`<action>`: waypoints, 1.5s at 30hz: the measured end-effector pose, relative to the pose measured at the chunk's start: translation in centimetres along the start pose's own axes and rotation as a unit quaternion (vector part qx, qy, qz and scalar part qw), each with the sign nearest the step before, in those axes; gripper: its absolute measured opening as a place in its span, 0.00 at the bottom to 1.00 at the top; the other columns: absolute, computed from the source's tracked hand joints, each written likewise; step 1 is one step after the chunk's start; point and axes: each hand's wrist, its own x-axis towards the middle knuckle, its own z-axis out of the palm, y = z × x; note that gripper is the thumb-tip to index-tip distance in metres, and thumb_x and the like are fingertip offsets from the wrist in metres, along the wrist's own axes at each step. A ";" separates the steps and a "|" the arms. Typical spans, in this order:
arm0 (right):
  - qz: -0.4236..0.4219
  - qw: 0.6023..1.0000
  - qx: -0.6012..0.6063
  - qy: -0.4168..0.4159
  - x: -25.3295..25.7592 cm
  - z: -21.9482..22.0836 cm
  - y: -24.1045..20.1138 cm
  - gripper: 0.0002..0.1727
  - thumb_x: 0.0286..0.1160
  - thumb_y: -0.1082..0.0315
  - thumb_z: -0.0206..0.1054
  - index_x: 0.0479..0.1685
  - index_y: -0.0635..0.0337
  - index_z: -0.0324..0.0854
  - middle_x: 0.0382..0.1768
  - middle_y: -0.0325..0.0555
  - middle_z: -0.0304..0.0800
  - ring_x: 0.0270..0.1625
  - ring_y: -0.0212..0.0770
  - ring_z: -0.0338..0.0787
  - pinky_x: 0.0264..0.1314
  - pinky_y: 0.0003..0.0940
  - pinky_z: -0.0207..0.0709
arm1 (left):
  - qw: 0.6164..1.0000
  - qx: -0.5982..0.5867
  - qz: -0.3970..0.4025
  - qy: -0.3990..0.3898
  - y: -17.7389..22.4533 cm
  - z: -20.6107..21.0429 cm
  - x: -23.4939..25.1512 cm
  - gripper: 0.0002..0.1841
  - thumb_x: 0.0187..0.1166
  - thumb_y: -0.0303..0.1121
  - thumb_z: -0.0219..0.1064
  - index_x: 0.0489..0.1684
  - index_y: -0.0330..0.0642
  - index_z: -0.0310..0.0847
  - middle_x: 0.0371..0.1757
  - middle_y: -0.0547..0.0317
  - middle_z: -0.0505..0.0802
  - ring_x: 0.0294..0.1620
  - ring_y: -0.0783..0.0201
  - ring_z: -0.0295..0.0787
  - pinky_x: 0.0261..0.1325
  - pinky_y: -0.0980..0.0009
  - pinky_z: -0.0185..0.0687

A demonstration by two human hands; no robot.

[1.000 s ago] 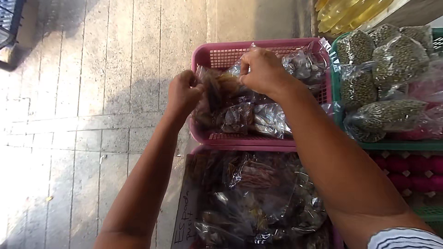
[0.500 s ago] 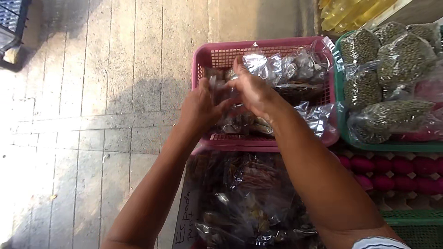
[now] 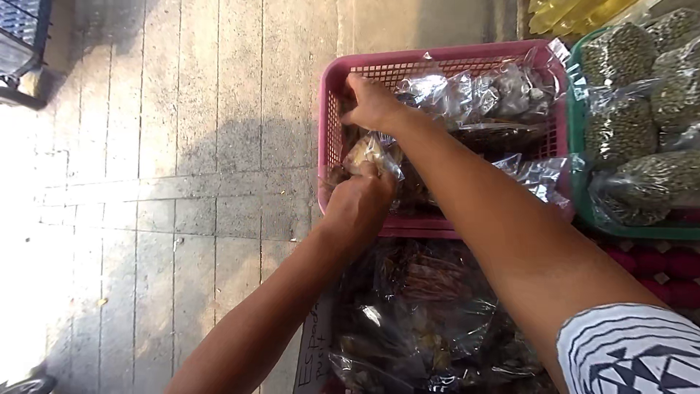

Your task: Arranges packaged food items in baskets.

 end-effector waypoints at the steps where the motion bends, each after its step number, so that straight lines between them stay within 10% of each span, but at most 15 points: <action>1: 0.007 1.000 -0.008 -0.007 0.1 0.2 0.0 0.40 0.62 0.70 0.82 0.78 0.66 0.67 0.67 0.63 0.84 0.73 0.62 0.83 0.77 0.62 0.73 | 1.000 0.001 0.001 -0.001 0.0 0.1 0.1 0.07 0.77 0.22 0.65 0.48 0.35 0.85 0.49 0.38 0.86 0.27 0.48 0.89 0.25 0.56 0.87; 7: -0.037 0.996 -0.086 -0.012 -1.0 -2.7 -0.5 0.14 0.74 0.63 0.75 0.53 0.61 0.89 0.56 0.57 0.91 0.65 0.58 0.88 0.70 0.63 0.77 | 1.000 -0.028 -0.004 0.011 -0.6 0.9 0.4 0.08 0.79 0.22 0.62 0.47 0.36 0.86 0.52 0.37 0.88 0.32 0.46 0.92 0.30 0.54 0.88; 12: -0.034 0.977 0.018 0.211 -5.7 -9.4 0.0 0.12 0.79 0.61 0.68 0.49 0.59 0.90 0.52 0.48 0.92 0.57 0.41 0.90 0.66 0.43 0.80 | 0.989 -0.115 -0.009 0.096 -2.7 0.9 1.2 0.07 0.74 0.23 0.65 0.44 0.32 0.85 0.44 0.39 0.90 0.32 0.44 0.92 0.32 0.48 0.88; 16: 0.045 0.908 0.271 0.318 -10.7 -13.3 1.9 0.11 0.88 0.61 0.63 0.51 0.60 0.83 0.38 0.39 0.87 0.29 0.29 0.88 0.31 0.23 0.85 | 0.974 -0.177 -0.048 0.134 -5.0 -2.5 3.5 0.06 0.72 0.24 0.65 0.39 0.28 0.83 0.28 0.42 0.88 0.30 0.46 0.88 0.36 0.47 0.83; 24: 0.149 0.756 0.565 0.296 -18.6 -12.6 4.0 0.13 0.95 0.56 0.50 0.55 0.52 0.76 0.33 0.39 0.88 0.26 0.34 0.87 0.27 0.27 0.84 | 0.945 -0.246 -0.200 0.079 -7.9 -6.0 10.1 0.08 0.69 0.29 0.69 0.34 0.32 0.80 0.37 0.44 0.88 0.41 0.51 0.87 0.47 0.46 0.80; 33: 0.181 0.616 0.710 0.289 -20.0 -10.1 4.5 0.13 0.95 0.55 0.49 0.50 0.51 0.74 0.26 0.37 0.81 0.19 0.28 0.80 0.23 0.20 0.80 | 0.957 -0.143 -0.211 0.141 -7.5 -5.2 10.6 0.32 0.82 0.47 0.66 0.78 0.34 0.65 0.69 0.32 0.82 0.70 0.37 0.82 0.69 0.39 0.77; 38: 0.153 0.669 0.699 0.203 -17.3 -8.3 2.6 0.17 0.95 0.53 0.47 0.55 0.53 0.77 0.32 0.40 0.86 0.27 0.32 0.86 0.31 0.26 0.84 | 0.901 -0.399 0.013 0.169 -1.9 -7.9 6.1 0.49 0.70 0.67 0.69 0.84 0.40 0.59 0.71 0.54 0.86 0.56 0.67 0.91 0.52 0.66 0.93; 45: 0.126 0.884 0.433 0.125 -15.1 -7.6 0.9 0.20 0.95 0.53 0.51 0.68 0.56 0.77 0.53 0.44 0.89 0.40 0.39 0.94 0.36 0.34 0.90 | 0.926 -0.291 -0.062 0.231 -4.2 -5.7 5.2 0.12 0.79 0.30 0.65 0.58 0.37 0.81 0.38 0.59 0.93 0.34 0.73 0.88 0.41 0.72 0.84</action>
